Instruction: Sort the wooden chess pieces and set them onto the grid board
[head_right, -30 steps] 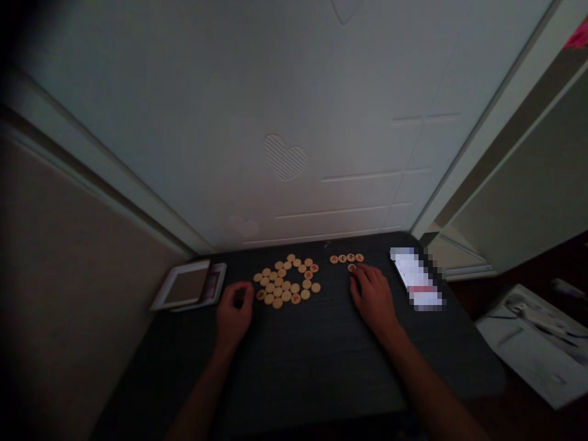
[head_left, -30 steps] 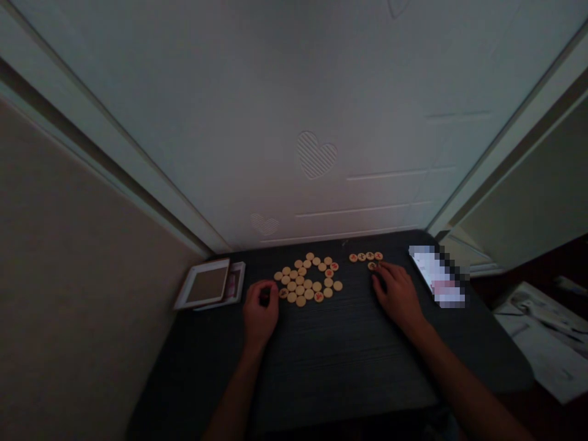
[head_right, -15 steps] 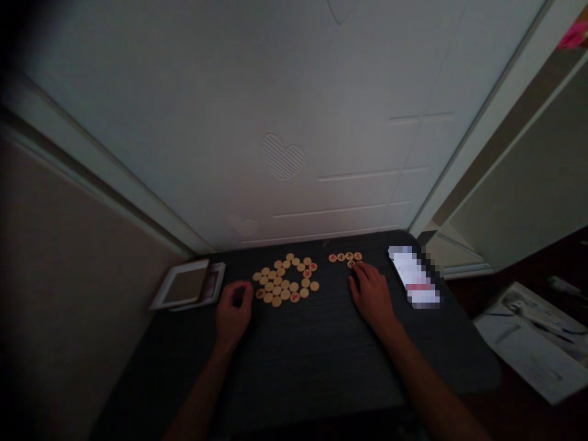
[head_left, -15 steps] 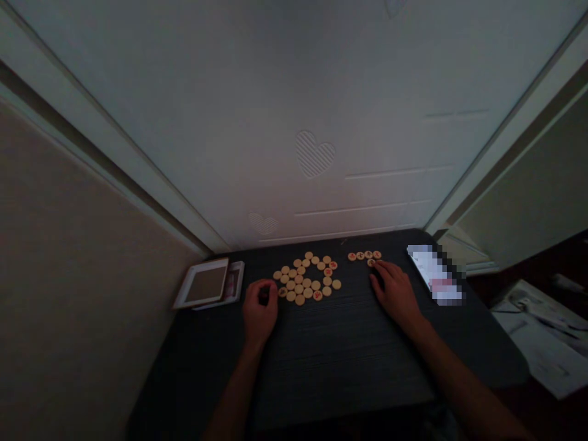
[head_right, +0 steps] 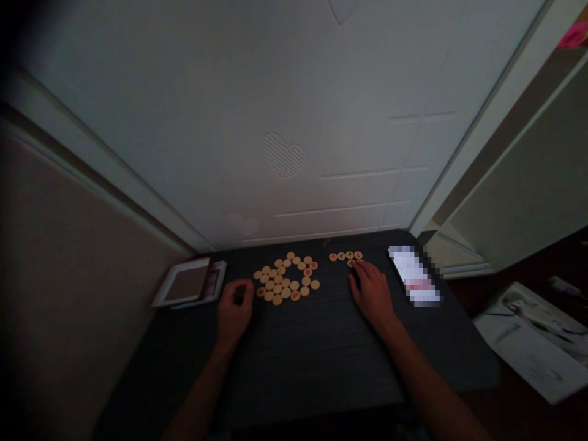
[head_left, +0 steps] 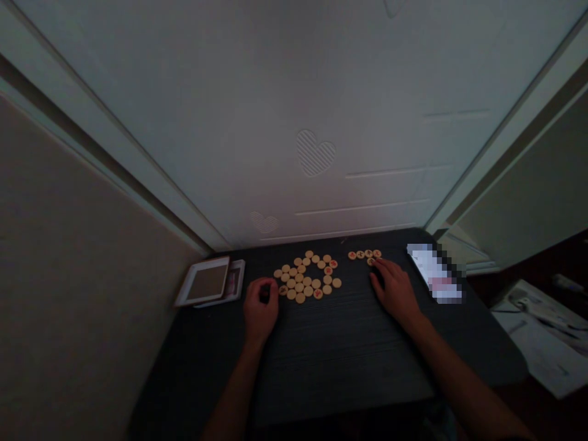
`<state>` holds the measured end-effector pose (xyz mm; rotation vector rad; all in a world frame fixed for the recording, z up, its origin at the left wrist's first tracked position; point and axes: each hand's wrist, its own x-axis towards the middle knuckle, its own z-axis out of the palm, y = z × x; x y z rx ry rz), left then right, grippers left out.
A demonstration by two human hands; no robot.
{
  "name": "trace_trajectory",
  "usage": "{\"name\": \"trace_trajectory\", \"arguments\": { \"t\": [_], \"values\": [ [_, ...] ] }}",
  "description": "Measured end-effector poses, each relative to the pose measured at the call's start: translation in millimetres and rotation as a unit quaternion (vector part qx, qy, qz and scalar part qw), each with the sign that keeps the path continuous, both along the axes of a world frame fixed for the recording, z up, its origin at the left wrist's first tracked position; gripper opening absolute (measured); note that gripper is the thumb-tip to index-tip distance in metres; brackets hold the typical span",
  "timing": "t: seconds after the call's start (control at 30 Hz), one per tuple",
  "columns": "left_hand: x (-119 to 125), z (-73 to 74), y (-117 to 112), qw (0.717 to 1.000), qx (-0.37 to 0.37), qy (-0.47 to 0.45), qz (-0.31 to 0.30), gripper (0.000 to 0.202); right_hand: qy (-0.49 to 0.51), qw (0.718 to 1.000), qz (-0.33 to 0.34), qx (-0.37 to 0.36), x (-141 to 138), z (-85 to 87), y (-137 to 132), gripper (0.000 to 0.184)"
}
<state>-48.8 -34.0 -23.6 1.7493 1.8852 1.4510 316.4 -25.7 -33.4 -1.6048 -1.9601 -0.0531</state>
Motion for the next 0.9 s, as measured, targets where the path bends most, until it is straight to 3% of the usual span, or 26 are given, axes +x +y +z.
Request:
{"name": "trace_trajectory", "arguments": {
  "t": [0.3, 0.5, 0.6, 0.73, 0.9],
  "values": [
    [5.6, 4.3, -2.4, 0.997, 0.009, 0.075, -0.029, 0.015, 0.036, 0.998, 0.036, 0.034, -10.2, 11.2, -4.5, 0.033],
    [11.8, 10.7, 1.7, 0.985, 0.004, 0.128, -0.116, 0.037, 0.025, 0.986, 0.162, -0.015, -34.0, 12.9, -10.2, 0.046],
    [16.1, 21.6, 21.9, 0.966, -0.027, 0.174, -0.191, 0.045, 0.006, 0.979, 0.199, -0.039, -46.4, 12.8, -6.9, 0.059],
    [34.0, 35.6, 66.0, 0.93, -0.074, 0.22, -0.285, 0.05, 0.002, 0.98, 0.193, -0.044, -59.1, 14.0, 4.3, 0.065],
    [61.0, 33.7, 94.0, 0.877, -0.113, 0.291, -0.365, 0.047, -0.033, 0.975, 0.216, -0.045, -67.7, 18.8, 12.0, 0.051]
  ]
}}
